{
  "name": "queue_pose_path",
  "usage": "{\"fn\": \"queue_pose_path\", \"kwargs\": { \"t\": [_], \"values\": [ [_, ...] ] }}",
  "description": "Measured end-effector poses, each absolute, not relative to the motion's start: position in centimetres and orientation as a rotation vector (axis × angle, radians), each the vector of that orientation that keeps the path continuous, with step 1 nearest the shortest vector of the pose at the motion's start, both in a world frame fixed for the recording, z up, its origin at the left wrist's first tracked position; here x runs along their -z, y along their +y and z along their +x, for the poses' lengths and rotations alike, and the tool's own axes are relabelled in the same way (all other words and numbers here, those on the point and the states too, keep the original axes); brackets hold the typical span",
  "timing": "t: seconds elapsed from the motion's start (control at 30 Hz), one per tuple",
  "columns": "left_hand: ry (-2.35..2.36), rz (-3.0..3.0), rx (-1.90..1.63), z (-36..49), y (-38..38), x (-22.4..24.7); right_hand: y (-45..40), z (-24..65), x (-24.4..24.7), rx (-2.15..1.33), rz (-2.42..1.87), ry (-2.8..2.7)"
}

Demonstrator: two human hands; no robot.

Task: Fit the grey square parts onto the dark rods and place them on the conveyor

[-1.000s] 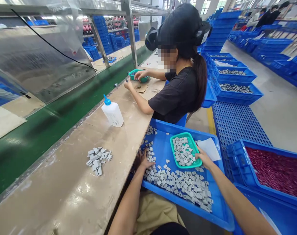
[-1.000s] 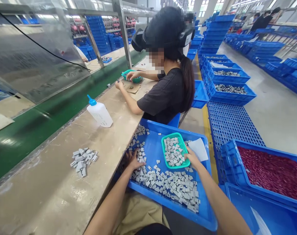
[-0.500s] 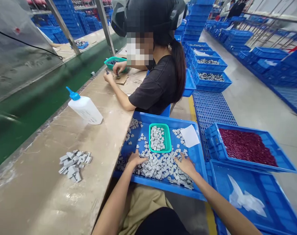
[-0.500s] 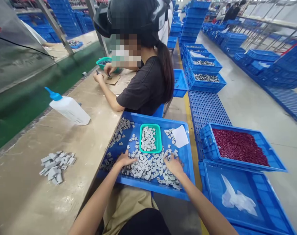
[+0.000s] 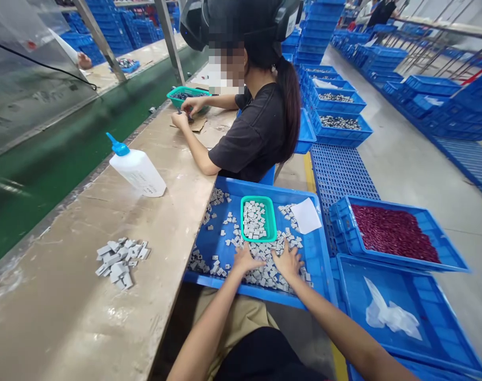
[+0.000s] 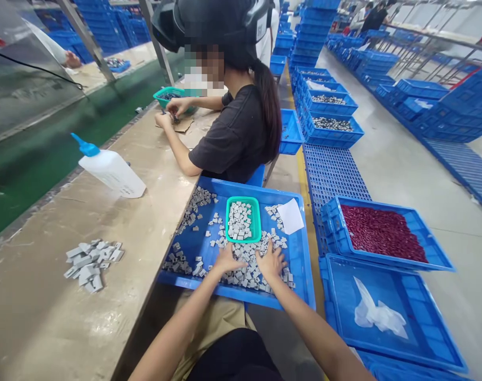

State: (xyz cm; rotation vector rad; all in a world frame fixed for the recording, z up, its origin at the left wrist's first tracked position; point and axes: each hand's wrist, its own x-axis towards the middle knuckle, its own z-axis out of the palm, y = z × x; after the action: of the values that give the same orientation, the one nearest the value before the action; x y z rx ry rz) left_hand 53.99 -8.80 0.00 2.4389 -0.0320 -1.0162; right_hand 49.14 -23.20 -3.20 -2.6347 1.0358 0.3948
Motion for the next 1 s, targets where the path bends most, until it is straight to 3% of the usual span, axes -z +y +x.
{"fn": "queue_pose_path", "kwargs": {
  "t": [0.17,0.4,0.73,1.0],
  "values": [
    [0.000,2.565,1.004,52.3,-12.0,-0.1,-22.1,50.4,3.8,-0.263,-2.690,0.922],
    [-0.048,2.565,0.943,54.0,-9.1,0.1,-23.7,52.1,4.6,-0.341,-2.570,1.061],
    [-0.276,2.459,0.446,57.7,-10.3,-5.5,-22.8,52.7,5.3,-0.360,-2.499,1.134],
    [-0.396,2.521,0.715,61.0,-9.0,-5.8,-23.2,54.6,5.6,-0.359,-2.533,1.161]
  ]
}}
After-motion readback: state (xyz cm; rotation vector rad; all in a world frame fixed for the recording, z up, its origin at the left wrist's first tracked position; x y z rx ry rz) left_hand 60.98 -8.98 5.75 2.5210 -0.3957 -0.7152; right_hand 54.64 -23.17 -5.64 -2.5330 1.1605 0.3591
